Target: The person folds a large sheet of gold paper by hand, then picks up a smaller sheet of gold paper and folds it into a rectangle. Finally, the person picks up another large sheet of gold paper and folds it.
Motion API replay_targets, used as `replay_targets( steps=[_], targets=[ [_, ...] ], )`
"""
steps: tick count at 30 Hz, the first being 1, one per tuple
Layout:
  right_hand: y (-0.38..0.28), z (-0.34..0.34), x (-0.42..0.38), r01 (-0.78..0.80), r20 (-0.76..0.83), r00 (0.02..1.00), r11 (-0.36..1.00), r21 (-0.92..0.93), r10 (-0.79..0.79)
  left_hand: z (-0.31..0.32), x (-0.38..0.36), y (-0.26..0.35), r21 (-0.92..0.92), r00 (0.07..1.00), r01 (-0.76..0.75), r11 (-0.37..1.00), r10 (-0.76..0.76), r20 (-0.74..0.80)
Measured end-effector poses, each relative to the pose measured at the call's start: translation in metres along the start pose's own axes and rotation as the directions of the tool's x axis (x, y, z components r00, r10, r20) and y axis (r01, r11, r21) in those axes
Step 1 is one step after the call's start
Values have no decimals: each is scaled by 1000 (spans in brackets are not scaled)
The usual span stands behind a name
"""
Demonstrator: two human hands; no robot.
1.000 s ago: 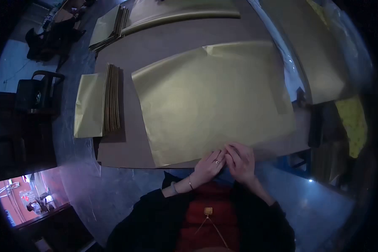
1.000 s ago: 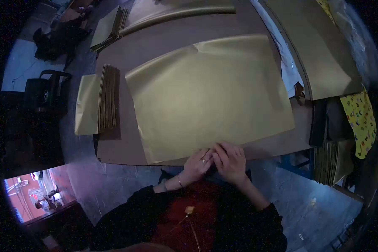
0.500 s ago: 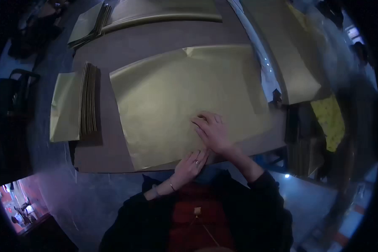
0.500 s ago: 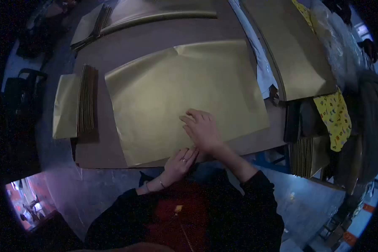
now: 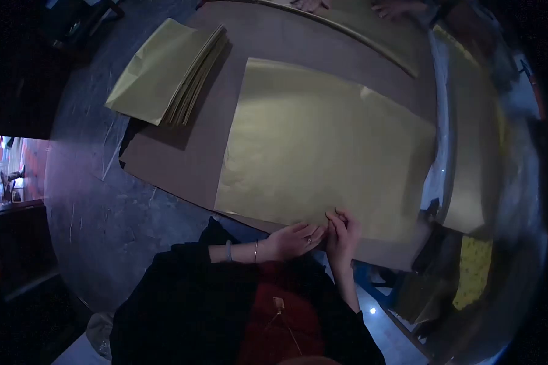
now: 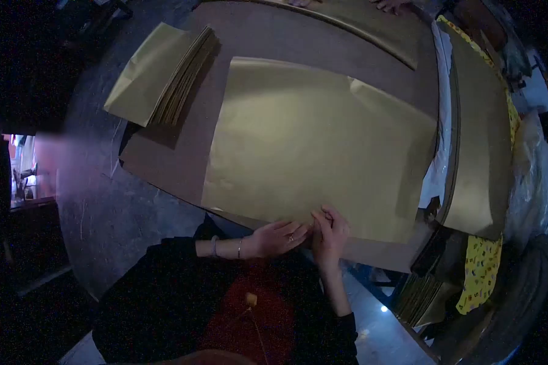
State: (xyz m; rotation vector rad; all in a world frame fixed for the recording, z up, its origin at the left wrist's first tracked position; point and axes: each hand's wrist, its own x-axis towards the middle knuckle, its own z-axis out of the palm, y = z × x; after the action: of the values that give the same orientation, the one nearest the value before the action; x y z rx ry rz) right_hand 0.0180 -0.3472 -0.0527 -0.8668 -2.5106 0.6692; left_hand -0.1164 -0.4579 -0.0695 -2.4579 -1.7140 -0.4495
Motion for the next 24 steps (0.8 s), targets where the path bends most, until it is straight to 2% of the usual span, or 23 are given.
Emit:
replay_targets(
  steps=[3,4,5,6,7,8,9,10,12,14,15,17,18,20,22,24],
  targets=[
    [5,6,-4,-14,2,1000,998,-61,15,-6,1,-4,-16,998,-56,998,56,28],
    [5,8,-7,-11,30,999,993,-118,15,-5,1,-3,-43,1000,-12,999,12,5],
    [2,9,-8,-52,6,999,991,-121,53,-5,1,-4,-72,999,30,997,-31,-17],
    [-2,10,-10,-24,-59,998,987,-161,14,-3,2,-4,-83,1000,-15,996,14,-10],
    [-6,11,-11,5,-118,993,979,-205,-30,-4,2,-4,-84,999,11,996,-8,38],
    [-7,11,-11,-30,-139,990,977,-211,1,-4,2,-4,-81,996,40,996,-33,83],
    [-7,11,-11,-25,-150,989,988,-152,2,-5,3,-4,-94,996,9,996,0,90],
    [-7,9,-11,-9,-156,988,996,-92,-5,-6,4,-3,-107,996,48,993,-40,77],
    [-9,5,-9,-40,-137,990,992,-122,23,-15,12,-2,-119,995,83,989,-75,70],
    [-12,6,-8,-64,-116,992,989,-132,48,-31,17,-1,-306,961,241,921,-184,205],
    [-10,7,-8,-72,-89,994,987,-141,60,-38,20,-6,-298,960,236,925,-174,220],
    [-9,8,-10,-95,-69,994,986,-136,86,-49,31,-24,-529,966,248,812,-168,194],
    [-8,9,-10,-92,-70,994,986,-142,83,-53,47,-43,-578,943,303,757,-149,299],
    [-10,7,-10,-93,-71,994,986,-141,84,-61,88,-76,-373,971,153,915,-69,230],
    [-13,4,-6,-80,-71,995,987,-136,71,-37,129,-114,-280,946,322,904,-300,121],
    [-13,5,-6,-73,-82,995,988,-139,62,2,159,-150,-138,942,293,946,-310,-125]
  ],
)
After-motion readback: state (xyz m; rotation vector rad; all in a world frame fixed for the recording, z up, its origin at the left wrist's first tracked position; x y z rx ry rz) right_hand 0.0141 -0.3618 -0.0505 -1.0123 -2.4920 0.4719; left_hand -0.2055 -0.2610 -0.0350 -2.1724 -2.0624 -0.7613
